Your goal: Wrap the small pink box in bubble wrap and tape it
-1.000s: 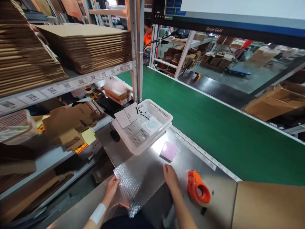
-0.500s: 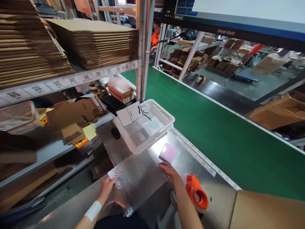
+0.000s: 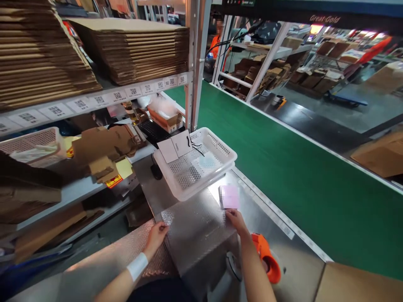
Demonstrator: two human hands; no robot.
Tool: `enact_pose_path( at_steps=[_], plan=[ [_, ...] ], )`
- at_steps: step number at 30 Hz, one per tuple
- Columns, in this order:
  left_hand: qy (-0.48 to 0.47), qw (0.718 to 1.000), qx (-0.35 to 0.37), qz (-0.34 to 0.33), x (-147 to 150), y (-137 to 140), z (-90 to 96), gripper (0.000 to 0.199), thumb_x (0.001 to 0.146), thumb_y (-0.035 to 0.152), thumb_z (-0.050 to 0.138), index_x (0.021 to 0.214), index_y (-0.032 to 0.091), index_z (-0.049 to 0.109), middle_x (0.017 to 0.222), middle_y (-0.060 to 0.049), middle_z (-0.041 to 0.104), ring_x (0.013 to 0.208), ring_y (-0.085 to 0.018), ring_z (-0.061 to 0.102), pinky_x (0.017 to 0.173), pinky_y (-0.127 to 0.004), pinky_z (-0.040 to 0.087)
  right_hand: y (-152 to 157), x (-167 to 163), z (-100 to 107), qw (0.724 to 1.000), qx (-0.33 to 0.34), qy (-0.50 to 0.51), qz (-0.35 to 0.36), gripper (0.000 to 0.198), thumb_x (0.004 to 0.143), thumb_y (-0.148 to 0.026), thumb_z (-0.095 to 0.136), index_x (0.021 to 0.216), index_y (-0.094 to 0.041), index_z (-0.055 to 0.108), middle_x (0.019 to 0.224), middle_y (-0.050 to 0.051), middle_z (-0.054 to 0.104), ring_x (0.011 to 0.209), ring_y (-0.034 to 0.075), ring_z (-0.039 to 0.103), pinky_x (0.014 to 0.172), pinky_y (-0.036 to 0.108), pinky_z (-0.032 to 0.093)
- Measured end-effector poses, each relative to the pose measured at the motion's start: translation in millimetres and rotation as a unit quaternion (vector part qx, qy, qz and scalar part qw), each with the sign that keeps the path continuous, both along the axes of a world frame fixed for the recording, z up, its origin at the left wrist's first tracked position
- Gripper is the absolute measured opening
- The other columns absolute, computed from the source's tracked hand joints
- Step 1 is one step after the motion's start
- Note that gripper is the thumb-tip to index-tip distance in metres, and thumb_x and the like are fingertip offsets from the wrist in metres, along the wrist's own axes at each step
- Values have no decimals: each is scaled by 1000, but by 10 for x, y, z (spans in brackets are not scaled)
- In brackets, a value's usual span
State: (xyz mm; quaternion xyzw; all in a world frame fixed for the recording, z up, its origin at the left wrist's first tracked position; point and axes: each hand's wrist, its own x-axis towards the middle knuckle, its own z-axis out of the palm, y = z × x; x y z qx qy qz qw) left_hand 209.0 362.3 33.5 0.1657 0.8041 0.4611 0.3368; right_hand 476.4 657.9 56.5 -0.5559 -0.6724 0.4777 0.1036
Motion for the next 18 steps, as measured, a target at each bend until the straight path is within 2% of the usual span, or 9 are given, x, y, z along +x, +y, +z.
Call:
enact_pose_path(
  at_steps=[3, 6, 12, 18],
  plan=[
    [23, 998, -47, -29, 73, 217, 11, 10, 79, 23, 64, 73, 19, 71, 78, -9, 78, 81, -29, 74, 78, -38, 51, 133, 101, -13, 1000, 19, -9, -18, 34, 70, -54, 65, 62, -21, 62, 64, 5, 64, 70, 25, 61, 68, 37, 50],
    [40, 995, -80, -43, 126, 338, 20, 10, 83, 19, 65, 79, 18, 74, 85, -10, 79, 86, -28, 75, 81, -37, 50, 186, 156, -53, 999, 45, -17, -26, 30, 68, -51, 60, 65, -22, 63, 69, 8, 69, 74, 27, 64, 74, 40, 51],
    [53, 991, -112, -54, 140, 350, 59, 9, 85, 14, 68, 84, 17, 76, 90, -9, 81, 88, -23, 75, 80, -31, 49, 159, 170, -154, 996, 81, -26, -24, 32, 69, -51, 52, 73, -23, 65, 78, 11, 74, 81, 30, 68, 81, 44, 52],
    [76, 984, -132, -92, 128, 349, 94, 11, 88, 13, 65, 85, 13, 76, 93, -14, 81, 92, -27, 77, 81, -35, 51, 172, 164, -158, 993, 113, -41, -10, 25, 73, -44, 52, 71, -23, 65, 79, 12, 76, 80, 29, 69, 79, 42, 53]
  ],
)
